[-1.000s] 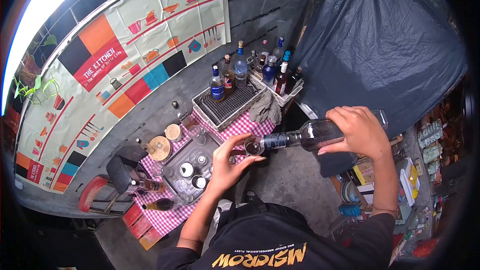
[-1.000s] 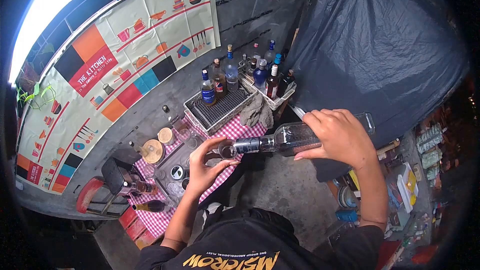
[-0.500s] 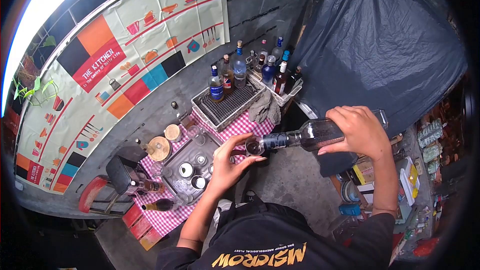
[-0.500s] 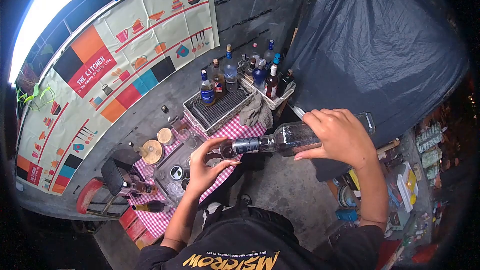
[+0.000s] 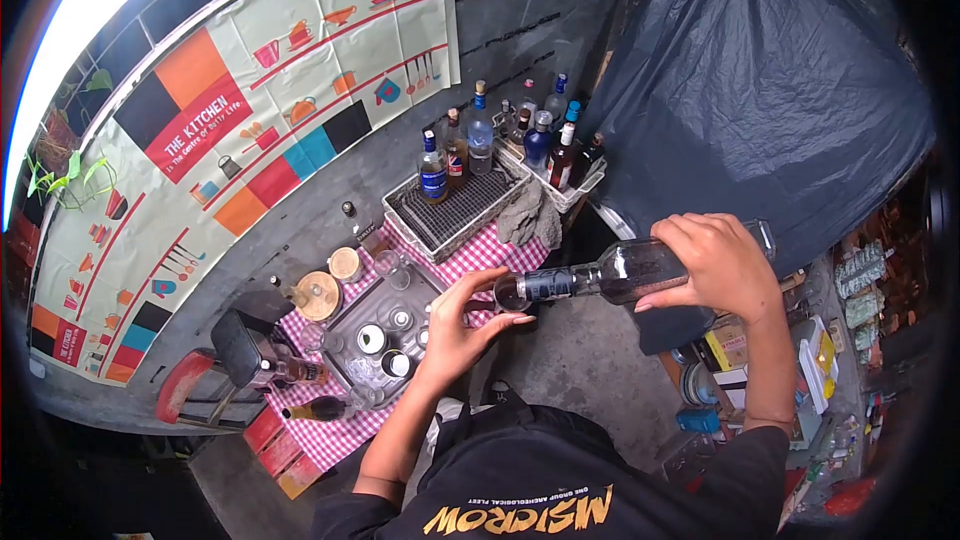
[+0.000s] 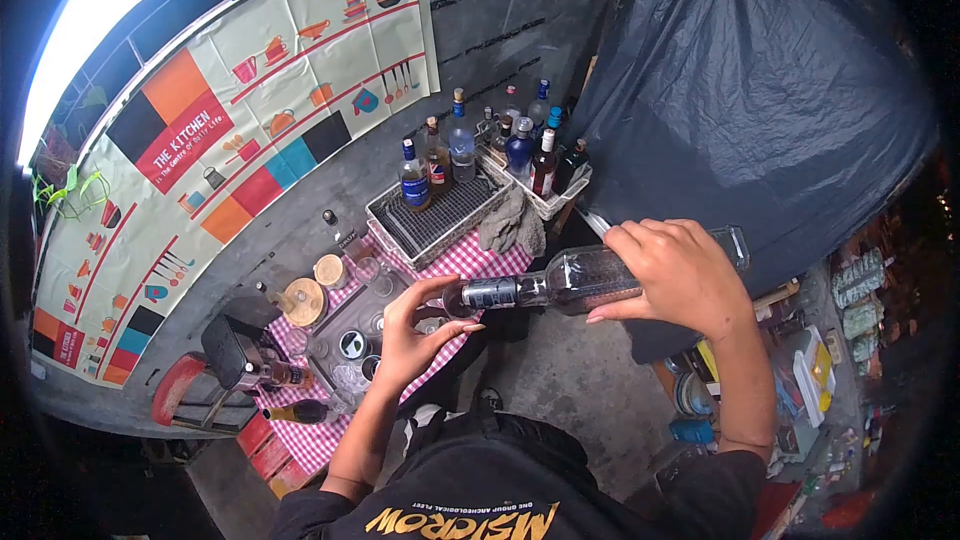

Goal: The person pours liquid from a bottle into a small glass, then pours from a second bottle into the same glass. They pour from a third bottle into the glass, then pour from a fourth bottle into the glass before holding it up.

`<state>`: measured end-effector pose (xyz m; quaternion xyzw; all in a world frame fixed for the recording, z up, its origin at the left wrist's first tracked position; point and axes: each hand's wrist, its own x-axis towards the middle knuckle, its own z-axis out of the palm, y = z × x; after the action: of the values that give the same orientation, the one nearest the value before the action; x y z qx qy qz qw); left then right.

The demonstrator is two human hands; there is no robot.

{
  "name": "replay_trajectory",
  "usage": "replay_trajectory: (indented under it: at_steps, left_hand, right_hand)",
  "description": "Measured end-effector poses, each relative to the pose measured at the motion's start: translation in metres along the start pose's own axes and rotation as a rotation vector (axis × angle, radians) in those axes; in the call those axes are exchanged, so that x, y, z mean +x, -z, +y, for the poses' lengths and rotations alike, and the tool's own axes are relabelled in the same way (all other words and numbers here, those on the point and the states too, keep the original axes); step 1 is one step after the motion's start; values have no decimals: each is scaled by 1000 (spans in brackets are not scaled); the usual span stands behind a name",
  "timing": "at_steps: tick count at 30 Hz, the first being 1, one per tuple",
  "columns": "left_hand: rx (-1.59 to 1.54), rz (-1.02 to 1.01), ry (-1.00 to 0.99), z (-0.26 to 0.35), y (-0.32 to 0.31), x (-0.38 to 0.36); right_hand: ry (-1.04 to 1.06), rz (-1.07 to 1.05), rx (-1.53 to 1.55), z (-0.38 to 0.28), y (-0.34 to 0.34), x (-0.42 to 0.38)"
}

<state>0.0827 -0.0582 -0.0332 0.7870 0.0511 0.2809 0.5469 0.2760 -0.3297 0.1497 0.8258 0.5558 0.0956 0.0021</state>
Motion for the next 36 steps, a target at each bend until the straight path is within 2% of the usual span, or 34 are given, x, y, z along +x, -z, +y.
replay_trajectory:
  at_steps: [3,9,18,22,27,30,36]
  left_hand:
    - [5,-1,9,0,0,-1]
    - [-60,-1,46,0,5,-2]
    - [-98,15,85,8,11,-7]
    - [-74,11,83,7,14,-11]
    - [-166,4,158,12,19,-19]
    - [-192,18,124,7,22,-26]
    - [-204,95,177,-2,44,-43]
  right_hand:
    - [52,15,-33,0,1,0]
    - [8,33,20,3,-11,-7]
    - [-112,34,236,5,-47,-26]
    - [-91,85,314,3,-66,-31]
    - [-79,150,482,-6,-102,-36]
    - [-52,238,624,-14,-141,-38]
    - [-109,279,876,-46,-209,-33]
